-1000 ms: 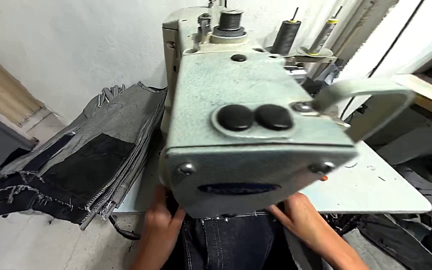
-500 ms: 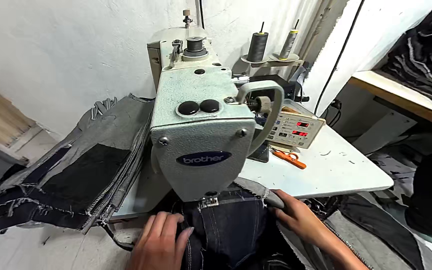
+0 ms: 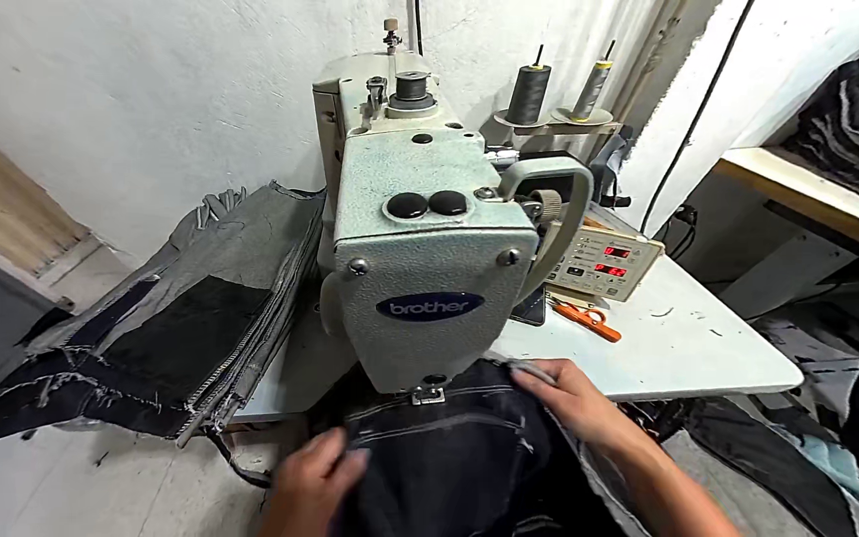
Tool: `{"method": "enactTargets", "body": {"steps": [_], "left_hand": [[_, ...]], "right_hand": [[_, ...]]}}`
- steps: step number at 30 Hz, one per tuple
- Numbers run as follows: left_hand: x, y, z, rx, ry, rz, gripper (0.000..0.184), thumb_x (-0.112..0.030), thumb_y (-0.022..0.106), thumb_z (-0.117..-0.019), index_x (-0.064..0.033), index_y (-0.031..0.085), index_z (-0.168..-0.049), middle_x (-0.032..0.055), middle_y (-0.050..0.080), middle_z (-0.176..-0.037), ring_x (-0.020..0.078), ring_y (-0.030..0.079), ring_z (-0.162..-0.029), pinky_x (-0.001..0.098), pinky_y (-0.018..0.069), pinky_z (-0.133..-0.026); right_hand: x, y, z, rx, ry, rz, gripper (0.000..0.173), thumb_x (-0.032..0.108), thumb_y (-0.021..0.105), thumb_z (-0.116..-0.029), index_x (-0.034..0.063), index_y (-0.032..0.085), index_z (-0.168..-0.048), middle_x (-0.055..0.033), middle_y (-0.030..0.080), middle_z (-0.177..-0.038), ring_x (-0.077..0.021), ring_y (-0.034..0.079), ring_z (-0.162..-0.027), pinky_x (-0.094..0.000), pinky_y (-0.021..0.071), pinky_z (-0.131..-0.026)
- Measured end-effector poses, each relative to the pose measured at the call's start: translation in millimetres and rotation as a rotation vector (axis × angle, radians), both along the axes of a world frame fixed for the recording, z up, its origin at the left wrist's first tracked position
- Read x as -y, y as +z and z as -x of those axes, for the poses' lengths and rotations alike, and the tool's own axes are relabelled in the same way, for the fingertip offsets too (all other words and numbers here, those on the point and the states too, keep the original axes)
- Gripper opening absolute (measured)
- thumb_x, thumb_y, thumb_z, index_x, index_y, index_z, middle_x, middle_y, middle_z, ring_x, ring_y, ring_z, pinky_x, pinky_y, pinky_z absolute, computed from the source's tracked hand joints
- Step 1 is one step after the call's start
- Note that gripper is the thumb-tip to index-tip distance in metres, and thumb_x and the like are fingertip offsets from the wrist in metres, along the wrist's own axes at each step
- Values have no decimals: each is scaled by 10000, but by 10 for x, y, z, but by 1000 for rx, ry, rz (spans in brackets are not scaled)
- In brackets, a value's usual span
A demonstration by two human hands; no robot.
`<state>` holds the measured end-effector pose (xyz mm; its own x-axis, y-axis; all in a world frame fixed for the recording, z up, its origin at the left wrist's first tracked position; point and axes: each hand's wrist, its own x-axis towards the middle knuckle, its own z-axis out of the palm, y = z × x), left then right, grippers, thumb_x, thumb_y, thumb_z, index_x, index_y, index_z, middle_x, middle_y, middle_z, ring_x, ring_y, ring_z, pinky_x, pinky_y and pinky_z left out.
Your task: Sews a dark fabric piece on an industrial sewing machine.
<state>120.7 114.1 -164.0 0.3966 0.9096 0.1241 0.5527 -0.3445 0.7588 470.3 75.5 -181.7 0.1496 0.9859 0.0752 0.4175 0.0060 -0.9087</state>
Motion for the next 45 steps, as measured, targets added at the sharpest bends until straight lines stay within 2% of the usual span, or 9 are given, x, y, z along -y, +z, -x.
{"method": "enactTargets", "body": {"steps": [4, 8, 13, 26, 32, 34, 37, 40, 45], "left_hand": [[-187, -241, 547, -30, 192, -82, 330, -236, 577, -959, 51, 670, -827, 151, 649, -770, 279, 652, -759, 532, 514, -729], [-251, -201, 619, -69, 222, -133, 392, -301, 546, -972, 31, 662, -798, 133, 634, -746, 271, 645, -757, 511, 505, -730], [-236, -159, 663, -50, 126, -130, 347, -226, 564, -992, 69, 667, -842, 176, 662, -794, 313, 665, -801, 539, 510, -782], [-229, -109, 637, -43, 67, -175, 352, -225, 582, -1006, 96, 698, -919, 215, 699, -866, 296, 693, -845, 478, 546, -799], [-232, -129, 643, -37, 53, -149, 357, -226, 578, -1010, 95, 695, -909, 214, 699, -866, 293, 695, -857, 477, 546, -811], [-238, -118, 669, -63, 39, -135, 361, -229, 578, -1011, 95, 681, -893, 209, 682, -833, 304, 685, -819, 487, 543, -777], [-226, -41, 712, -162, 17, -81, 356, -226, 563, -1027, 112, 661, -971, 259, 680, -903, 378, 689, -840, 554, 545, -781], [-174, 28, 735, -231, 32, -80, 360, -226, 592, -1024, 121, 638, -1109, 298, 656, -1049, 402, 681, -855, 558, 562, -791], [56, 183, 566, -152, -20, -224, 274, -163, 614, -1012, 103, 675, -996, 258, 698, -899, 346, 701, -797, 483, 584, -755]], "right_hand": [[-318, -10, 379, 382, 23, -25, 474, 462, 604, -970, 33, 680, -785, -89, 591, -630, -252, 614, -629, -507, 473, -604], [-577, 35, 507, 597, -116, -329, 366, 387, 647, -898, 82, 624, -697, -55, 513, -527, -257, 581, -506, -466, 423, -472], [-625, 96, 461, 708, -62, -478, 386, 335, 620, -875, 32, 650, -638, -100, 604, -568, -262, 641, -530, -455, 479, -477], [-625, 181, 421, 650, 6, -511, 349, 325, 606, -870, 38, 692, -692, -105, 658, -647, -229, 663, -586, -423, 513, -531], [-567, 186, 420, 632, 13, -349, 390, 335, 611, -926, -18, 716, -799, -179, 688, -749, -331, 698, -709, -526, 534, -651], [-549, 170, 391, 679, 9, -359, 448, 395, 594, -937, -6, 709, -775, -160, 671, -695, -314, 691, -658, -501, 530, -597], [-444, 168, 280, 683, 41, -305, 611, 585, 540, -959, 3, 718, -916, -148, 689, -790, -310, 703, -759, -503, 556, -669], [-203, 158, 132, 607, 56, -199, 805, 710, 555, -900, 7, 625, -1287, -176, 691, -1113, -336, 681, -1037, -555, 551, -883], [432, 290, 379, 263, -28, -63, 1110, 738, 714, -754, -70, 424, -1457, -239, 575, -1382, -303, 601, -1262, -476, 551, -986]]}}
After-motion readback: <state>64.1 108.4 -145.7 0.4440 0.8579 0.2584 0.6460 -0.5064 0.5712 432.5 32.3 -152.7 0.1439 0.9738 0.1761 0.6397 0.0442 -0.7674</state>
